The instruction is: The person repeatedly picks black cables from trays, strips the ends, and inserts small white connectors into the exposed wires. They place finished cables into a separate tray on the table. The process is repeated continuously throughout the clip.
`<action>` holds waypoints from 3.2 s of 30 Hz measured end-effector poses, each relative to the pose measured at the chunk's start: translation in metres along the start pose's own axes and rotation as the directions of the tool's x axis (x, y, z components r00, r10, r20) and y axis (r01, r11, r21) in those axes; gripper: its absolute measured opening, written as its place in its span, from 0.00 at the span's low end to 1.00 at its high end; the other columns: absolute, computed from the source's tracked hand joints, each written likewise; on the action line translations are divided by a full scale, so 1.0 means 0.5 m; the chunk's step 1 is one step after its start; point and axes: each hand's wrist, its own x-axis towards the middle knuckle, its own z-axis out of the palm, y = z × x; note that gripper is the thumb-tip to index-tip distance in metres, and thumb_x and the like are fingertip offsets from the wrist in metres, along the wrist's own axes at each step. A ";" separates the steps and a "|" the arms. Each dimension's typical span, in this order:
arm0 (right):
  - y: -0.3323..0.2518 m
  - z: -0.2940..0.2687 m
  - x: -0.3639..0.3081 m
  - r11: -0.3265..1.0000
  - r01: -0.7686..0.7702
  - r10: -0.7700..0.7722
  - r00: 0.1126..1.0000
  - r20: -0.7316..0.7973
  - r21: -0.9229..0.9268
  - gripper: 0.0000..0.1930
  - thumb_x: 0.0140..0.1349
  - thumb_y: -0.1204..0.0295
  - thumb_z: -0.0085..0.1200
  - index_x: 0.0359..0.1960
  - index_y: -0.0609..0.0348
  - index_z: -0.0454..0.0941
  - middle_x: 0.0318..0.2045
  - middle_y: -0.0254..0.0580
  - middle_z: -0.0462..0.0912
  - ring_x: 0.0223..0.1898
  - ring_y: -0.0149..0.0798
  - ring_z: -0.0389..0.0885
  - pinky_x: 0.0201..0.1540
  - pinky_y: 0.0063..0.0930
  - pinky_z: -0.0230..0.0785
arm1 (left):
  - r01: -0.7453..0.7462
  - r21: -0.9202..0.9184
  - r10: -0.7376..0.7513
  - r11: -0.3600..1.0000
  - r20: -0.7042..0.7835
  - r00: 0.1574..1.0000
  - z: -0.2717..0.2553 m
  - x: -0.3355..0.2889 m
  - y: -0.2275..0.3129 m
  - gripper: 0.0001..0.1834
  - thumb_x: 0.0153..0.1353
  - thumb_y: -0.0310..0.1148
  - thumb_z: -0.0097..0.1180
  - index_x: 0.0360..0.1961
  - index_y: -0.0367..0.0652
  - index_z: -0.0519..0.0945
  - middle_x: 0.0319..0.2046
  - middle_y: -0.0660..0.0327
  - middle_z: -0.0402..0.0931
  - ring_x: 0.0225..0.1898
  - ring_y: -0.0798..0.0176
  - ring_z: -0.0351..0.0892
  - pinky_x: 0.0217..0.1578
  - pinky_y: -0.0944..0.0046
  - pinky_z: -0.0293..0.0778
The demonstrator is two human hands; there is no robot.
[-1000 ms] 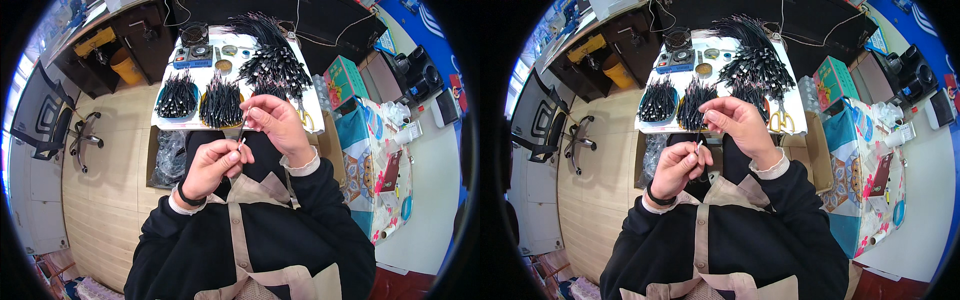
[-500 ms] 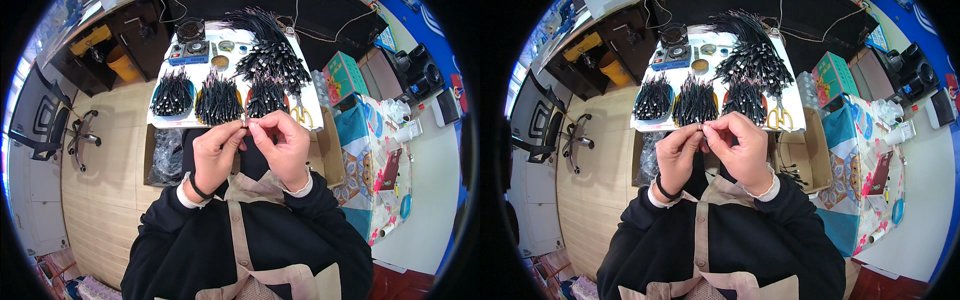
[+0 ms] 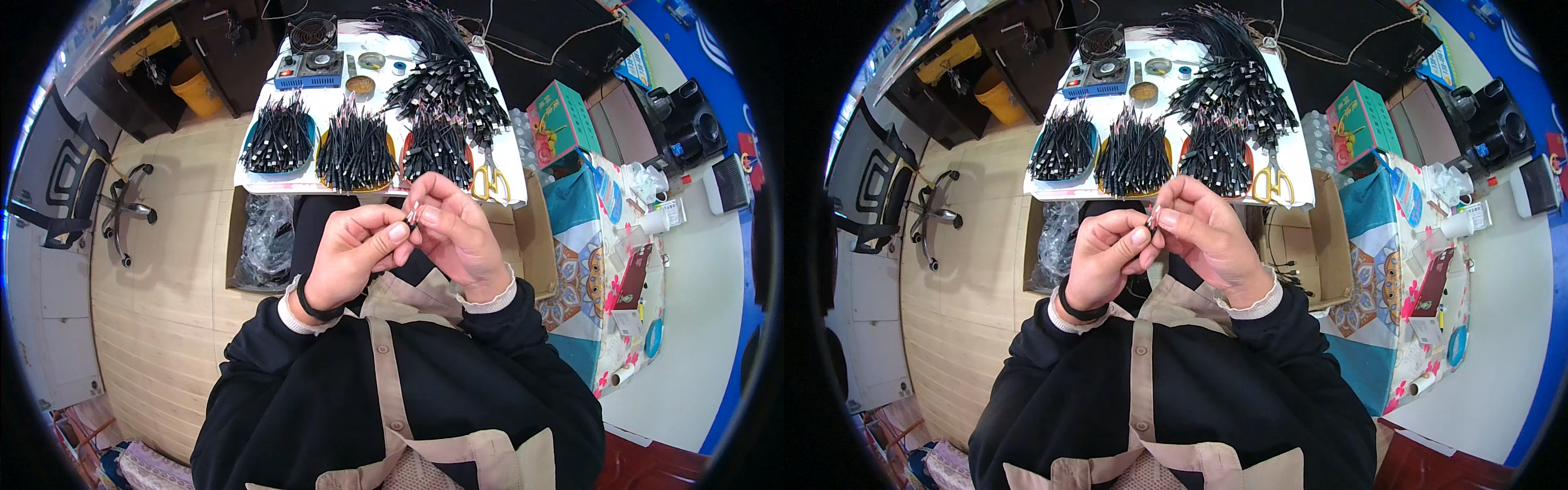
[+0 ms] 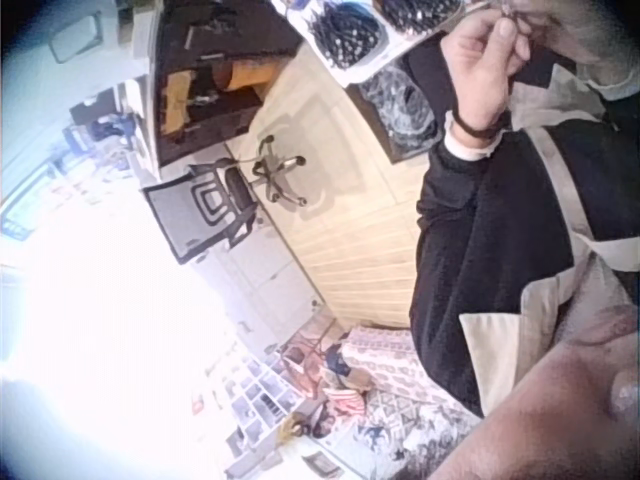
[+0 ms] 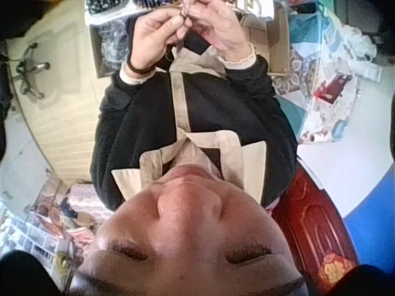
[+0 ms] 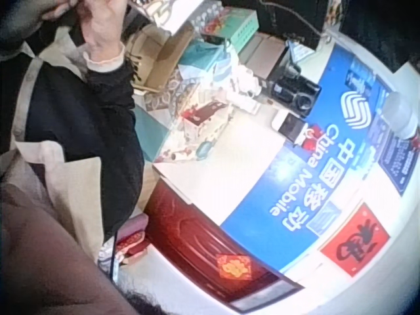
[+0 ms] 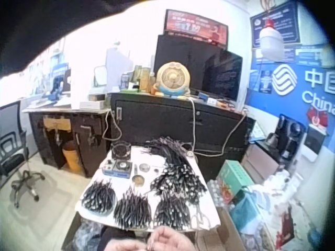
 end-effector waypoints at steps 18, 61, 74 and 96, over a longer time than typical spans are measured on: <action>0.006 -0.024 -0.005 0.938 0.006 -0.022 0.999 -0.044 -0.347 0.14 0.67 0.71 0.55 0.51 0.60 0.69 0.38 0.30 0.73 0.37 0.20 0.71 0.38 0.14 0.69 | 0.118 0.249 -0.113 0.961 -0.032 0.993 -0.007 -0.005 0.016 0.09 0.67 0.25 0.54 0.42 0.30 0.83 0.24 0.65 0.77 0.22 0.79 0.63 0.23 0.77 0.60; -0.056 -0.022 -0.016 -0.182 0.555 -0.178 0.793 0.583 -0.811 0.13 0.47 0.71 0.69 0.35 0.59 0.83 0.32 0.39 0.80 0.32 0.40 0.78 0.35 0.30 0.71 | 0.349 0.168 -0.373 0.922 0.141 0.917 -0.063 0.000 0.036 0.08 0.65 0.27 0.56 0.37 0.31 0.83 0.21 0.67 0.75 0.21 0.80 0.65 0.22 0.77 0.60; -0.053 -0.011 -0.032 -0.251 0.615 -0.173 0.732 0.660 -0.748 0.12 0.47 0.71 0.70 0.32 0.59 0.82 0.30 0.38 0.79 0.30 0.40 0.78 0.33 0.30 0.69 | 0.259 0.280 -0.310 0.924 0.156 0.938 -0.049 -0.019 0.033 0.07 0.63 0.25 0.57 0.37 0.31 0.83 0.21 0.68 0.76 0.24 0.79 0.69 0.25 0.75 0.65; -0.014 -0.026 -0.058 -0.210 0.423 -0.349 0.810 0.471 -0.882 0.13 0.47 0.77 0.69 0.35 0.61 0.78 0.31 0.42 0.79 0.34 0.44 0.77 0.34 0.31 0.70 | -0.333 0.823 0.279 0.461 0.222 0.934 -0.030 -0.030 0.002 0.05 0.56 0.20 0.59 0.35 0.31 0.79 0.24 0.51 0.75 0.24 0.49 0.77 0.25 0.56 0.72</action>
